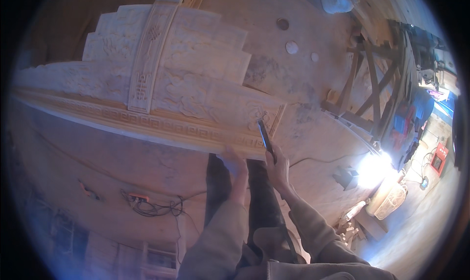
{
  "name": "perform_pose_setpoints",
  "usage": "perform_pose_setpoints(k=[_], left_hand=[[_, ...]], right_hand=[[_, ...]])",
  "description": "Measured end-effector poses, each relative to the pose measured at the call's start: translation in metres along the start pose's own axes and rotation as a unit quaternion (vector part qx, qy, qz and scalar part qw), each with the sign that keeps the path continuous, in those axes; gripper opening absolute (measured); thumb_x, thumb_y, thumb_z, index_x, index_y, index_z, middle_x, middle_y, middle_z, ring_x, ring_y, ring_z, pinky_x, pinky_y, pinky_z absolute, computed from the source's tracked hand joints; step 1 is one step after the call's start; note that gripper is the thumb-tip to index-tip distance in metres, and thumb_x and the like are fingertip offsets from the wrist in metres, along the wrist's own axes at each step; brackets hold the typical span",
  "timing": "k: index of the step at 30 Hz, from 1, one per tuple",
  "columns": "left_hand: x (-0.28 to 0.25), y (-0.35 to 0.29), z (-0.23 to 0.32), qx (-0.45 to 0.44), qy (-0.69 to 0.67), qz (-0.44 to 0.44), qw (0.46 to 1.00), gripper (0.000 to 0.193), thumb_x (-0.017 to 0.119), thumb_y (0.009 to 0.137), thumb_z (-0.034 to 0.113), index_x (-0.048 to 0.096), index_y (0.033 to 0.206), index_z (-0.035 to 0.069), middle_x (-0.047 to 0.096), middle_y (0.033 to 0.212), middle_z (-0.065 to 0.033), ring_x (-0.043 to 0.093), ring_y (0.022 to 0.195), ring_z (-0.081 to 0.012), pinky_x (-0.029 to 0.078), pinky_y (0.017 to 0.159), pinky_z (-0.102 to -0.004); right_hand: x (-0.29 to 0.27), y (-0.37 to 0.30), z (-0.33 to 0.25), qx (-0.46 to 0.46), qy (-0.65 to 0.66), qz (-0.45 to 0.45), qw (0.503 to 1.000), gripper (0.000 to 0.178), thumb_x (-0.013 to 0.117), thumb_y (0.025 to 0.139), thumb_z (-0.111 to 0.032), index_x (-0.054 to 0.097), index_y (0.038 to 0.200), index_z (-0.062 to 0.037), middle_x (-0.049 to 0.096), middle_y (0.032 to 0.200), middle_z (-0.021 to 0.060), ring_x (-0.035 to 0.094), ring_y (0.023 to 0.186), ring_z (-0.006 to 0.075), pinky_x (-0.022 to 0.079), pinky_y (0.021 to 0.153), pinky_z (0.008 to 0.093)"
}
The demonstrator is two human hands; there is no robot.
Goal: The person carves a large ornate wooden panel using a chisel and mallet, then wipes the surface with a cloth and smooths it with a power drill equipped with a brush attachment. The work is performed in a workshop with other carved panels visible in the background.
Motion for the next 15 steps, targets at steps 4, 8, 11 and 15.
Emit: perform_pose_setpoints(k=[4,8,11,15], left_hand=[[-0.005,0.014,0.001,0.057,0.049,-0.024,0.997,0.066,0.057,0.102,0.051,0.043,0.137,-0.003,0.057,0.122,-0.0184,0.063,0.068,-0.0224,0.055,0.047,-0.032],[-0.023,0.024,0.005,-0.02,-0.01,0.005,1.0,0.067,0.059,0.101,0.05,0.04,0.141,-0.001,0.055,0.13,-0.0179,0.066,0.088,-0.0225,0.059,0.057,-0.0322],[-0.043,0.038,0.034,0.052,0.015,0.051,0.997,0.069,0.059,0.102,0.048,0.034,0.146,0.001,0.051,0.139,-0.0173,0.063,0.106,-0.0247,0.06,0.072,-0.0352],[-0.069,0.059,0.067,0.026,-0.005,0.089,0.996,0.068,0.058,0.102,0.047,0.03,0.147,0.004,0.048,0.144,-0.0188,0.058,0.12,-0.0293,0.057,0.09,-0.0448]], right_hand=[[-0.003,-0.005,0.01,0.009,-0.018,-0.03,0.999,0.043,0.051,0.099,-0.016,0.056,0.141,-0.0125,0.065,0.121,0.0255,0.062,0.108,0.0486,0.05,0.089,0.053],[-0.012,0.004,-0.007,-0.027,-0.002,-0.037,0.999,0.043,0.054,0.097,-0.014,0.056,0.14,-0.0108,0.066,0.116,0.0269,0.063,0.103,0.0501,0.051,0.086,0.0542],[-0.02,0.015,-0.023,-0.039,-0.04,-0.06,0.997,0.046,0.055,0.096,-0.012,0.055,0.142,-0.0113,0.065,0.115,0.0286,0.063,0.101,0.0507,0.051,0.083,0.0538],[-0.028,0.025,-0.035,-0.079,0.0,-0.08,0.994,0.05,0.055,0.097,-0.012,0.051,0.146,-0.0121,0.066,0.112,0.0308,0.064,0.099,0.0492,0.052,0.082,0.0524]])
Point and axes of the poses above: each hand's wrist, its own y-axis towards the middle knuckle, its own x-axis out of the palm, z = x × y, the point moved 6 cm from there along y, towards the middle knuckle
